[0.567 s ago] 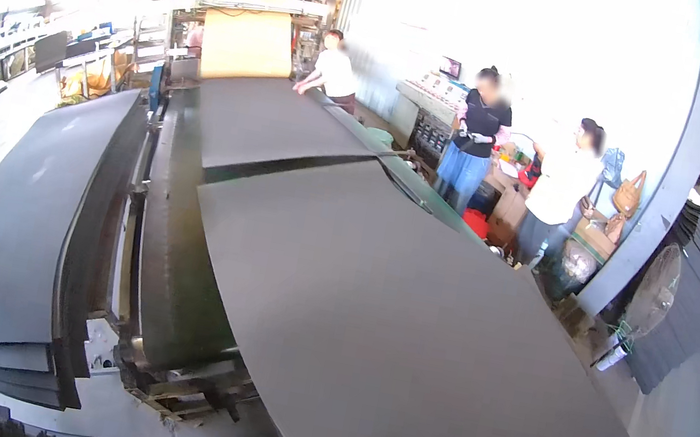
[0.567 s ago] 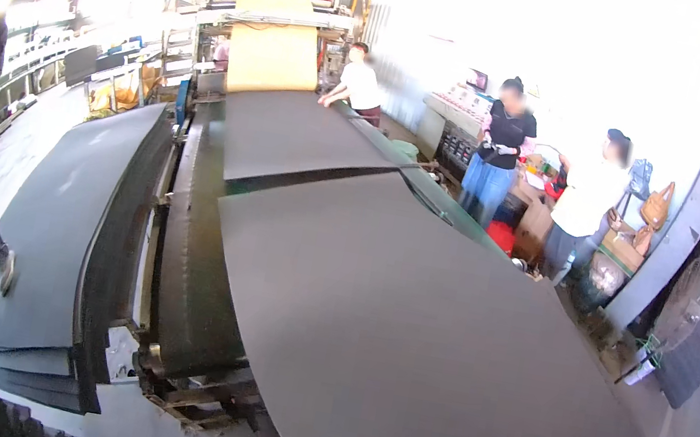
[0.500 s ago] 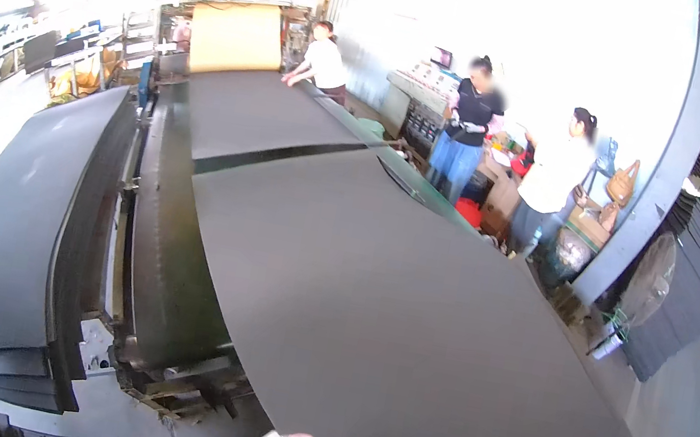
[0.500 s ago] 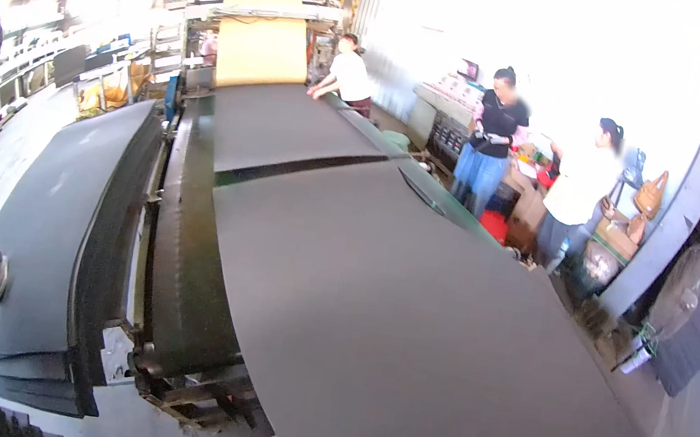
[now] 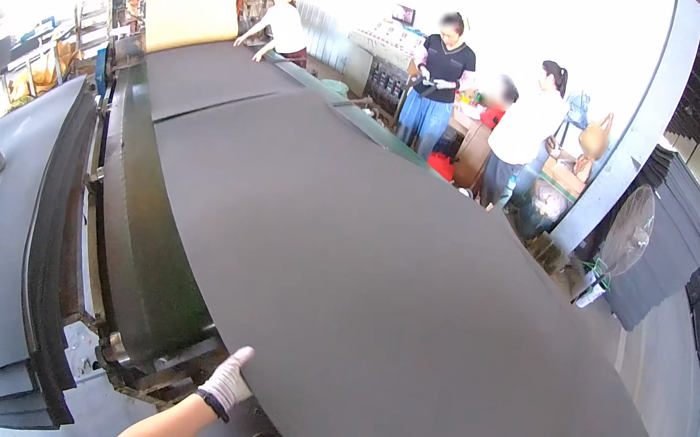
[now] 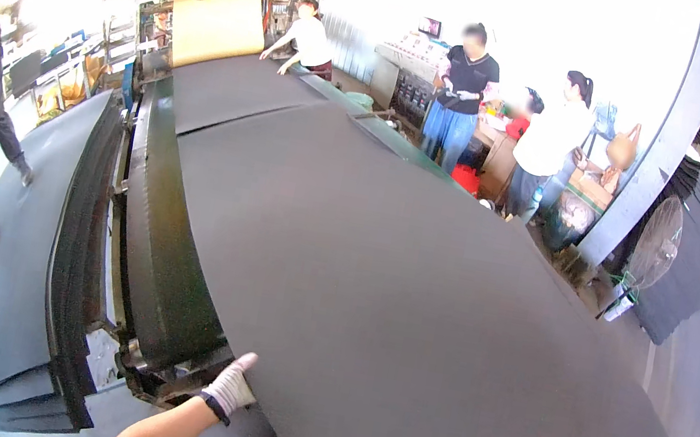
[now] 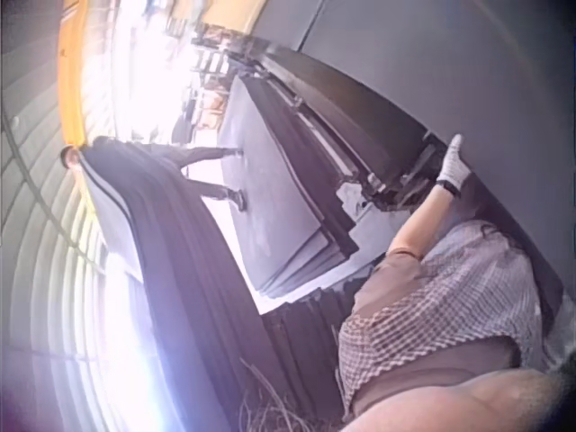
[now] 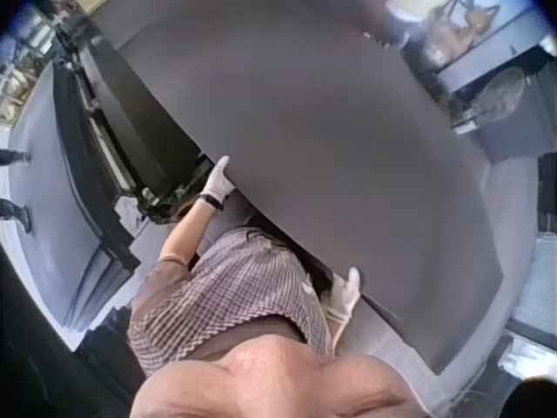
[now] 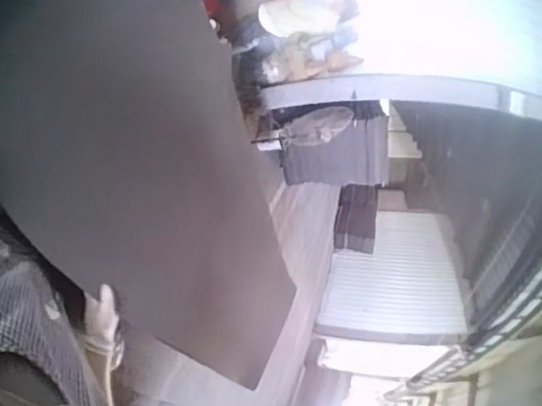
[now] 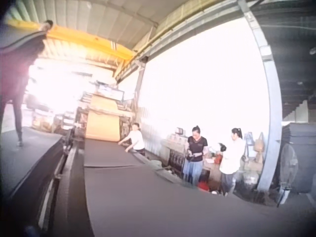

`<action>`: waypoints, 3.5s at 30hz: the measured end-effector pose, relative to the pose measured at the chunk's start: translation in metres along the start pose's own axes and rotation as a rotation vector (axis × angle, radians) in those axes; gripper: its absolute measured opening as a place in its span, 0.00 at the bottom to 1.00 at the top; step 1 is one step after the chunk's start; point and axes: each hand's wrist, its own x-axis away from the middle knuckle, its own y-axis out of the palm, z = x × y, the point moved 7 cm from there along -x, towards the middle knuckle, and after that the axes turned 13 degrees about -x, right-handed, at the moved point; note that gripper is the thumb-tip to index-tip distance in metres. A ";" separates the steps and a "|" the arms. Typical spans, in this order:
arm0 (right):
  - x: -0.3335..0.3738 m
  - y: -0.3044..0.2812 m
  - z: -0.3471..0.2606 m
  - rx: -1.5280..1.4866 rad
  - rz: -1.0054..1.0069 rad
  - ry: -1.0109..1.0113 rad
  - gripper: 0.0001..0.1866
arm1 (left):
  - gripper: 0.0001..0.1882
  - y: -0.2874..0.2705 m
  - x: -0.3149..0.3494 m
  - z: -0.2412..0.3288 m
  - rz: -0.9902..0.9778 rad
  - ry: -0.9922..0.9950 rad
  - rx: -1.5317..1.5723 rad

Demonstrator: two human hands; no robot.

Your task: Receiving and stacking large foam or rubber sheets coming off an industrial production machine.

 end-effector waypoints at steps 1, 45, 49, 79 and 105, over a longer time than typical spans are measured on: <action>-0.008 0.020 0.011 -0.094 -0.123 0.047 0.15 | 0.22 0.004 0.013 -0.024 -0.008 -0.065 -0.070; -0.074 -0.095 -0.114 0.606 0.515 -0.977 0.10 | 0.16 0.085 0.105 -0.062 -0.167 0.218 -0.793; -0.036 -0.071 -0.085 0.665 0.457 -0.939 0.13 | 0.30 0.177 0.118 -0.169 -0.757 0.005 -1.036; -0.085 0.002 0.040 -0.326 -0.104 -0.158 0.19 | 0.10 0.081 0.106 0.156 0.358 0.658 -0.252; -0.096 0.103 0.008 -0.230 -0.433 -0.265 0.22 | 0.20 0.048 0.074 -0.153 0.089 -0.039 -0.653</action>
